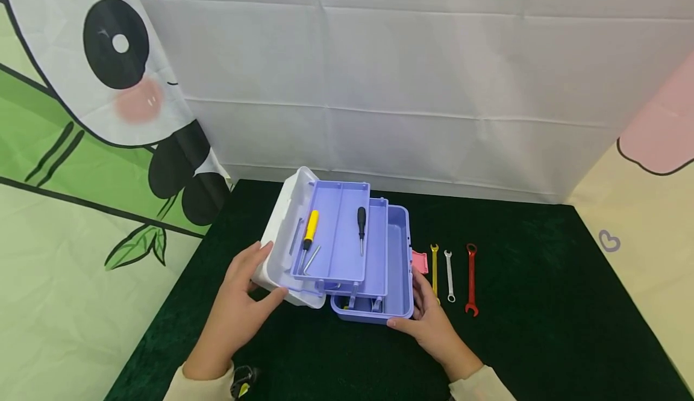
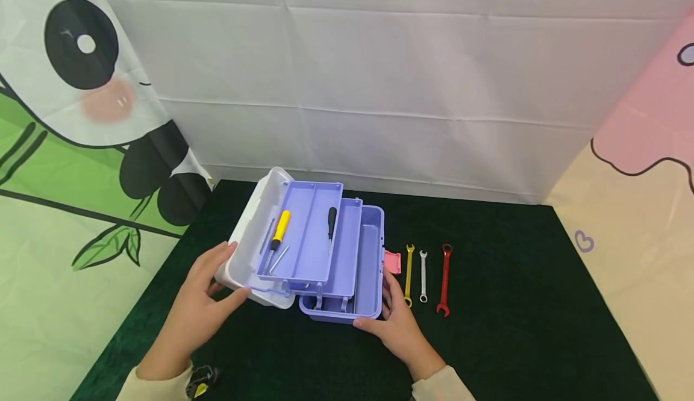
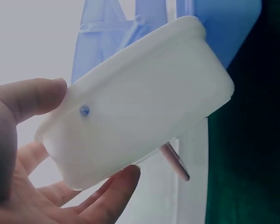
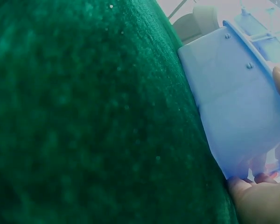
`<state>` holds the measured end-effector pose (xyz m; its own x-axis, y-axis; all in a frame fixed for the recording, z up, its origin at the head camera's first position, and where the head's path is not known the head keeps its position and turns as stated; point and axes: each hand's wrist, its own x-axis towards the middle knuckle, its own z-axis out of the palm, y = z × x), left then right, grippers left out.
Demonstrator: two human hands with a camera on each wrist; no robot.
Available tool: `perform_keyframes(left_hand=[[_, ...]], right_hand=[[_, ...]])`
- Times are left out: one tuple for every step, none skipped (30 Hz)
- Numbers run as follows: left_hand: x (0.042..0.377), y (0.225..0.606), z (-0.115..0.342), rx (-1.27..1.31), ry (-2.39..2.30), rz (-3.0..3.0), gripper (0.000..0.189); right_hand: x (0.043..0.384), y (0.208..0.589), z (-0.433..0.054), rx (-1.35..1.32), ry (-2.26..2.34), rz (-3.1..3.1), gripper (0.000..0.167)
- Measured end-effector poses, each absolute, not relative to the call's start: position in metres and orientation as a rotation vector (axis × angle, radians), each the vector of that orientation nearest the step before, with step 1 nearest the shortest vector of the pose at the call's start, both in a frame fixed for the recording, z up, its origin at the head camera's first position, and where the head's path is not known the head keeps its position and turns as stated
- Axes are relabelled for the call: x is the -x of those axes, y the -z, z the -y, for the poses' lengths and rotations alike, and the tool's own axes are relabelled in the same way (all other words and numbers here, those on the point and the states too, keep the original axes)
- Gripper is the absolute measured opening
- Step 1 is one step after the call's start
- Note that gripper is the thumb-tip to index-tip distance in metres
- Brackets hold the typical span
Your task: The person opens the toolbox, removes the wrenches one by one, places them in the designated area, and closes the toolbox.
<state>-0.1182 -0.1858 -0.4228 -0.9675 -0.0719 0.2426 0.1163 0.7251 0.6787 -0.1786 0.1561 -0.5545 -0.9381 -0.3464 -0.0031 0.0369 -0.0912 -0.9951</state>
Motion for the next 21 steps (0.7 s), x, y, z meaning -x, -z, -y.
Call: perform_keyframes(left_hand=[[0.119, 0.421, 0.184, 0.039, 1.057, 2.687, 0.081], [0.119, 0.419, 0.183, 0.045, 1.035, 2.695, 0.08], [0.12, 0.418, 0.18, 0.051, 1.007, 2.704, 0.079], [0.12, 0.416, 0.178, 0.055, 0.973, 2.715, 0.079], [0.121, 0.414, 0.175, 0.061, 0.945, 2.723, 0.079], [0.121, 0.412, 0.173, 0.068, 0.917, 2.729, 0.079], [0.122, 0.411, 0.17, 0.08, 0.887, 2.731, 0.079], [0.122, 0.409, 0.167, 0.092, 0.863, 2.731, 0.079], [0.123, 0.408, 0.165, 0.107, 0.844, 2.731, 0.079], [0.123, 0.407, 0.163, 0.124, 0.833, 2.729, 0.079], [0.124, 0.407, 0.161, 0.141, 0.828, 2.728, 0.079], [0.125, 0.406, 0.159, 0.161, 0.828, 2.724, 0.079], [0.126, 0.406, 0.157, 0.18, 0.828, 2.721, 0.079], [0.127, 0.406, 0.156, 0.195, 0.83, 2.719, 0.079], [0.128, 0.406, 0.154, 0.212, 0.833, 2.715, 0.079], [0.129, 0.406, 0.153, 0.228, 0.834, 2.712, 0.078], [0.13, 0.406, 0.152, 0.242, 0.835, 2.709, 0.078], [0.13, 0.406, 0.15, 0.257, 0.837, 2.706, 0.078], [0.131, 0.406, 0.149, 0.276, 0.838, 2.7, 0.077], [0.132, 0.406, 0.148, 0.295, 0.837, 2.694, 0.077], [0.132, 0.406, 0.146, 0.316, 0.839, 2.687, 0.077]], right_hand=[[0.179, 0.555, -0.156, 0.336, 2.115, -1.919, 0.114], [0.179, 0.554, -0.157, 0.335, 2.115, -1.915, 0.114], [0.179, 0.554, -0.157, 0.334, 2.115, -1.912, 0.114], [0.179, 0.554, -0.157, 0.333, 2.116, -1.911, 0.114], [0.179, 0.554, -0.157, 0.332, 2.117, -1.911, 0.114], [0.179, 0.553, -0.157, 0.33, 2.117, -1.913, 0.114], [0.179, 0.553, -0.157, 0.332, 2.118, -1.916, 0.114], [0.179, 0.553, -0.157, 0.332, 2.118, -1.917, 0.114], [0.179, 0.553, -0.156, 0.331, 2.117, -1.919, 0.114], [0.179, 0.553, -0.156, 0.33, 2.116, -1.923, 0.114], [0.179, 0.553, -0.156, 0.327, 2.114, -1.927, 0.115], [0.179, 0.553, -0.156, 0.324, 2.111, -1.931, 0.115], [0.179, 0.553, -0.156, 0.32, 2.11, -1.934, 0.115], [0.179, 0.553, -0.156, 0.311, 2.107, -1.937, 0.115], [0.179, 0.553, -0.156, 0.304, 2.104, -1.942, 0.116], [0.178, 0.553, -0.156, 0.297, 2.099, -1.948, 0.116], [0.178, 0.553, -0.156, 0.291, 2.096, -1.952, 0.116], [0.178, 0.553, -0.157, 0.286, 2.093, -1.954, 0.116], [0.178, 0.554, -0.157, 0.282, 2.092, -1.954, 0.116], [0.178, 0.553, -0.157, 0.28, 2.09, -1.954, 0.115], [0.178, 0.553, -0.157, 0.281, 2.092, -1.949, 0.115]])
